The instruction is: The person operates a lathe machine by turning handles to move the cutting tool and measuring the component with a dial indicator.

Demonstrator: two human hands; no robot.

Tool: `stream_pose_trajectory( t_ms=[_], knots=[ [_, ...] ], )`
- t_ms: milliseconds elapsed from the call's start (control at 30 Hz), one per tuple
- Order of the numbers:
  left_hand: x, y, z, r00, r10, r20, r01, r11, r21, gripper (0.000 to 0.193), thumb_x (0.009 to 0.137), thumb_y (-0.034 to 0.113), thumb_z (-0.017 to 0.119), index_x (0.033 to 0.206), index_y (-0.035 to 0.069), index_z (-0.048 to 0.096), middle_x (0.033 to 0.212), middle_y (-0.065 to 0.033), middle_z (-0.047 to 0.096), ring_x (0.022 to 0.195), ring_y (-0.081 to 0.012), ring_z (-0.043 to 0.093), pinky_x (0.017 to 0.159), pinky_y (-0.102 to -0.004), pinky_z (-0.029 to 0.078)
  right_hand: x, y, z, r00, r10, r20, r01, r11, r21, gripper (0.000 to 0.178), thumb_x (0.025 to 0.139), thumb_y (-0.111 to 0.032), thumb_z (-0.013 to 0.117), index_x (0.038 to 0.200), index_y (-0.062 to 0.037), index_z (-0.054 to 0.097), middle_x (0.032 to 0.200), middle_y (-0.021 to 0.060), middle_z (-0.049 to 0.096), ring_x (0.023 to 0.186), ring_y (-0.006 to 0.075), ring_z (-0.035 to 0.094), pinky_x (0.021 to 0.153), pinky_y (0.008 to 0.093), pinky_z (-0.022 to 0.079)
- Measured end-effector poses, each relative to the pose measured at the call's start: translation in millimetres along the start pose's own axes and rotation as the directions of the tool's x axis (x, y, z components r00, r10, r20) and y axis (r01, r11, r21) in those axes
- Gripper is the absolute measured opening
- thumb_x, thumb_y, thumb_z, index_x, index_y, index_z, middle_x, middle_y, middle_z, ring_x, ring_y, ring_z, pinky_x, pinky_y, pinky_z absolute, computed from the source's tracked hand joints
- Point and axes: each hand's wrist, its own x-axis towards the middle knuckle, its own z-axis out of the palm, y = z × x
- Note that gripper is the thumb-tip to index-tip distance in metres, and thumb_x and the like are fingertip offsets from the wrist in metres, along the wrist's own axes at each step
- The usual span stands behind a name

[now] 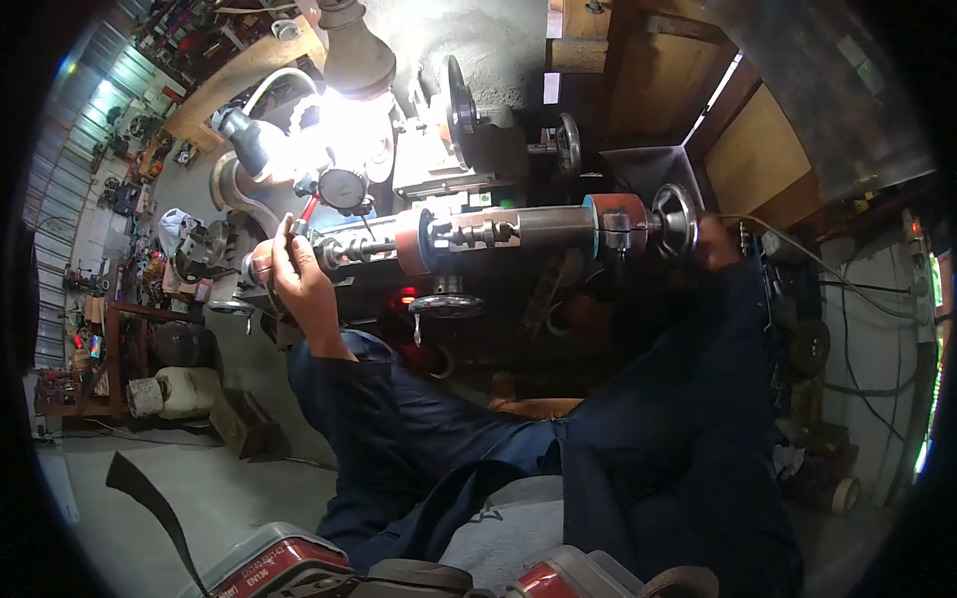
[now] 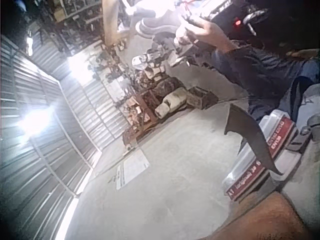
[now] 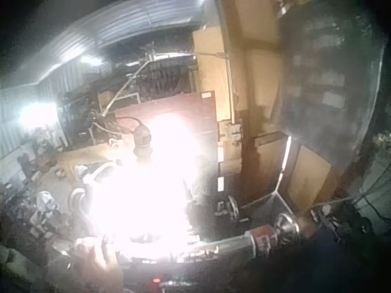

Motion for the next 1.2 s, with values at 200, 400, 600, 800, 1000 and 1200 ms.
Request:
stream_pose_trajectory(
  t_ms=[200, 400, 600, 800, 1000, 1200],
  knots=[
    [3.9, -3.4, -10.9, 0.991, 0.081, 0.105, -0.085, 0.996, 0.033, 0.039, 0.098, 0.015, 0.058, 0.131, -0.006, 0.057, 0.124, -0.0209, 0.065, 0.116, -0.0297, 0.061, 0.102, -0.0354, 0.044, -37.0, -109.1, -52.5, 0.954, -0.051, 0.296, -0.018, 0.974, 0.225, 0.029, 0.094, -0.017, 0.069, 0.117, -0.0001, 0.067, 0.105, 0.0127, 0.071, 0.100, 0.0185, 0.065, 0.091, 0.0329, 0.050],
    [20.4, 0.6, 9.2, 0.981, 0.089, 0.175, -0.145, 0.930, 0.339, 0.037, 0.088, 0.027, 0.071, 0.118, 0.006, 0.067, 0.102, -0.0210, 0.070, 0.098, -0.0380, 0.064, 0.088, -0.0443, 0.049, 1.5, -5.3, 26.7, 0.983, 0.161, 0.087, -0.183, 0.874, 0.450, 0.024, 0.095, -0.016, 0.056, 0.106, -0.0011, 0.072, 0.103, 0.0099, 0.073, 0.100, 0.0216, 0.066, 0.094, 0.0371, 0.049],
    [41.4, -41.5, 6.4, 0.998, -0.032, -0.058, 0.050, 0.933, 0.356, 0.052, 0.080, 0.046, 0.081, 0.097, -0.002, 0.070, 0.084, -0.0162, 0.072, 0.074, -0.0285, 0.065, 0.074, -0.0414, 0.051, -135.8, -169.7, 18.4, 0.794, 0.048, -0.606, 0.041, 0.990, 0.132, 0.016, 0.092, -0.016, 0.068, 0.104, -0.0054, 0.069, 0.094, 0.0192, 0.071, 0.086, 0.0341, 0.072, 0.073, 0.0382, 0.055],
    [-13.2, 68.1, 38.8, 0.916, -0.310, -0.255, 0.227, 0.923, -0.310, 0.029, 0.093, 0.005, 0.069, 0.115, -0.012, 0.064, 0.117, -0.0195, 0.068, 0.100, -0.0249, 0.067, 0.092, -0.0363, 0.054, -205.2, -215.6, 69.8, 0.986, -0.165, -0.013, 0.154, 0.882, 0.445, 0.039, 0.090, -0.024, 0.072, 0.123, -0.0057, 0.063, 0.101, 0.0139, 0.066, 0.088, 0.0262, 0.064, 0.082, 0.0377, 0.052],
    [-156.3, 257.9, 60.6, 0.908, -0.251, 0.334, 0.412, 0.401, -0.819, 0.058, 0.106, 0.044, 0.036, 0.130, -0.005, 0.056, 0.135, -0.0227, 0.054, 0.126, -0.0319, 0.055, 0.106, -0.0429, 0.047, -198.6, -263.3, 53.5, 0.853, -0.334, -0.402, 0.503, 0.731, 0.461, 0.069, 0.089, -0.028, 0.074, 0.146, -0.0060, 0.042, 0.115, 0.0180, 0.057, 0.118, 0.0329, 0.047, 0.106, 0.0417, 0.037],
    [-173.6, 262.7, 77.1, 0.786, 0.390, 0.480, 0.236, 0.529, -0.815, 0.048, 0.106, 0.037, 0.045, 0.123, -0.007, 0.058, 0.142, -0.0277, 0.047, 0.126, -0.0402, 0.054, 0.104, -0.0459, 0.048, -186.4, -178.7, -9.3, 0.820, 0.455, -0.347, 0.199, 0.342, 0.919, 0.014, 0.083, -0.003, 0.073, 0.094, -0.0018, 0.065, 0.083, 0.0026, 0.063, 0.081, 0.0093, 0.059, 0.076, 0.0270, 0.050]
  ],
)
